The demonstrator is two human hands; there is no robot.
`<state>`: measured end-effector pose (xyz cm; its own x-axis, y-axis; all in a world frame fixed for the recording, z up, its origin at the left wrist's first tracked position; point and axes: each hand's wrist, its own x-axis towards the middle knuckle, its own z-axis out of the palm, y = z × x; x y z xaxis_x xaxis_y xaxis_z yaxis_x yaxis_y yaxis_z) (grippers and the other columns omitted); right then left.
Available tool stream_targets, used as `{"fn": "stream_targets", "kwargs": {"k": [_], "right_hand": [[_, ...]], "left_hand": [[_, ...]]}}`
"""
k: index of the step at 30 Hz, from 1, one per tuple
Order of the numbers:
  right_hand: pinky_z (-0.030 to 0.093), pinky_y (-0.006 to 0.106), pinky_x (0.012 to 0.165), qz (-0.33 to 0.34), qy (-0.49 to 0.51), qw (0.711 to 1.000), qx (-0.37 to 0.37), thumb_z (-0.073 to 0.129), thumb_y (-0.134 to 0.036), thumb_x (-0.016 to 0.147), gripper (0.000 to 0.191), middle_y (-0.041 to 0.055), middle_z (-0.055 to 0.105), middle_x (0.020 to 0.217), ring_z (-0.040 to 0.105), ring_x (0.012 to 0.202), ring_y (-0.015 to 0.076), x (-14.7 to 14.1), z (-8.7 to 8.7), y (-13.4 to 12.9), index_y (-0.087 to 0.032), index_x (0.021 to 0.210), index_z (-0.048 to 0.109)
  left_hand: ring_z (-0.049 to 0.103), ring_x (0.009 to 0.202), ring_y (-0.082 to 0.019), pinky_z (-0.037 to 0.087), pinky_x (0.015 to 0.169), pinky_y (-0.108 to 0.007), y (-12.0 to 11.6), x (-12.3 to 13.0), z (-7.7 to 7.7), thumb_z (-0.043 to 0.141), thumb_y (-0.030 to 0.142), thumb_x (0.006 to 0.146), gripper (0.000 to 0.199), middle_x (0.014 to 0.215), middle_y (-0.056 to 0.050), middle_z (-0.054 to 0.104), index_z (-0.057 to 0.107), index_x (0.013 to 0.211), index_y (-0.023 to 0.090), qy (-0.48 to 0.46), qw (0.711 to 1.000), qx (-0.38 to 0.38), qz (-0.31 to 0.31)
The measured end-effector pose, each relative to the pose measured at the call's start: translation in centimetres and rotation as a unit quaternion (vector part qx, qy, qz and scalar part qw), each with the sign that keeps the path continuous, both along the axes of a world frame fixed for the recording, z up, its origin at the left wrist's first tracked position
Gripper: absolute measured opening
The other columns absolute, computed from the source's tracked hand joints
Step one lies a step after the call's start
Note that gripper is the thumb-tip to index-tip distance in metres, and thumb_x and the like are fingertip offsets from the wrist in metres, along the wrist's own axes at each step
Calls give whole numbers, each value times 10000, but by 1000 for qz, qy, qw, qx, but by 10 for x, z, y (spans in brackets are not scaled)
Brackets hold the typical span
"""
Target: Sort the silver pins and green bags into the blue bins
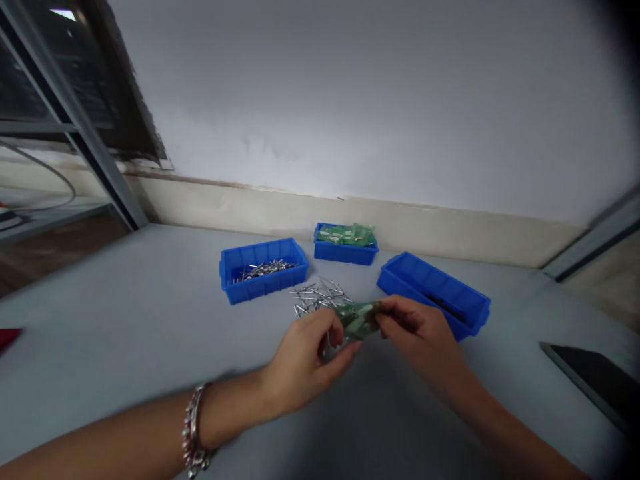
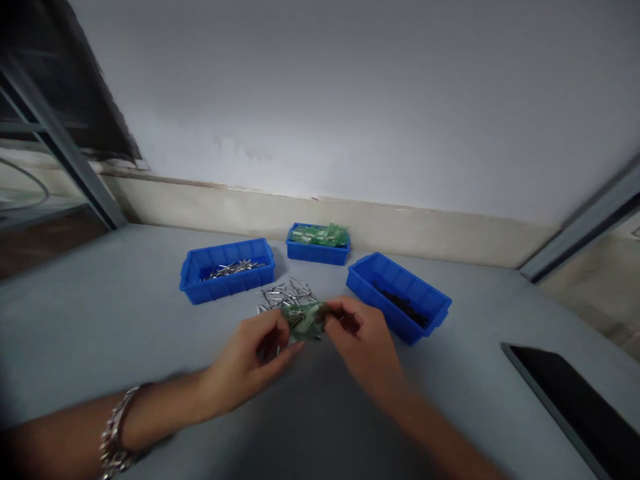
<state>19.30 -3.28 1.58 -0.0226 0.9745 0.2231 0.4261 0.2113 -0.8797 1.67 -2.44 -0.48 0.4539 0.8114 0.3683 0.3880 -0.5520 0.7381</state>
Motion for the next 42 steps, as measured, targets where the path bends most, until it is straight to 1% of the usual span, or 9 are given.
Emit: {"fn": "stream_targets", "kwargs": {"k": [3, 7, 11, 13, 18, 22, 31, 36, 42], "right_hand": [[398, 235, 536, 27, 53, 998, -32, 493, -182, 716, 105, -26, 534, 572, 501, 561, 117, 3, -1, 1, -206, 672, 585], [395, 231, 553, 65, 114, 989, -75, 487, -150, 720, 139, -23, 542, 588, 482, 565, 104, 5, -2, 1, -199, 670, 607], [401, 234, 554, 90, 163, 977, -103, 497, -150, 722, 143, -9, 577, 643, 491, 579, 103, 3, -5, 0, -196, 725, 633], [411, 233, 565, 101, 166, 975, -107, 508, -153, 725, 137, -6, 587, 667, 503, 587, 102, 3, -5, -1, -195, 755, 634], [429, 241, 636, 142, 140, 974, -109, 563, -239, 750, 173, 9, 601, 801, 544, 714, 126, 2, -1, -3, -200, 914, 602], [422, 240, 642, 172, 107, 973, -112, 569, -344, 766, 179, 3, 589, 771, 527, 714, 130, 0, 0, -4, -184, 833, 615], [406, 245, 596, 155, 69, 980, -105, 558, -344, 775, 188, 11, 592, 714, 518, 662, 130, 1, -3, -5, -169, 793, 626], [412, 241, 596, 138, 102, 980, -104, 581, -328, 760, 171, 7, 624, 726, 536, 660, 126, 1, -2, -6, -179, 807, 653], [403, 225, 562, 124, 119, 980, -99, 601, -299, 743, 134, -8, 612, 675, 524, 616, 109, 1, -4, -6, -179, 768, 655]], "left_hand": [[342, 519, -86, 276, 462, -203, 1, 0, -2, 523, 295, 772, 232, 584, 39, 387, 349, 668, 182, -11, 999, -8, 31], [350, 520, -86, 293, 457, -205, 1, -1, -2, 516, 306, 779, 206, 634, 38, 382, 352, 782, 182, -41, 998, -43, 33], [355, 563, -98, 280, 491, -220, 2, 0, 2, 454, 285, 827, 196, 636, 19, 388, 397, 683, 165, 4, 1000, 0, 7], [360, 578, -101, 276, 510, -227, 2, 1, 2, 430, 279, 847, 253, 625, 15, 387, 386, 628, 160, 14, 1000, 16, -2], [351, 561, -88, 274, 516, -218, 2, 1, -2, 431, 262, 860, 258, 607, 29, 372, 379, 630, 157, -13, 999, 16, -27], [357, 571, -92, 277, 520, -218, 2, 1, -2, 434, 253, 858, 264, 605, 27, 373, 375, 620, 157, -14, 999, 15, -48], [382, 575, -105, 291, 521, -234, 2, 2, 1, 429, 263, 850, 264, 600, 13, 400, 405, 609, 156, -3, 998, 9, -57], [360, 527, -94, 275, 480, -227, 2, 2, 4, 459, 267, 816, 251, 566, 28, 370, 394, 597, 163, -13, 999, 12, -40], [388, 545, -98, 294, 499, -230, 0, 2, 1, 452, 244, 829, 257, 560, 24, 381, 431, 588, 157, -20, 997, 29, -73]]}}
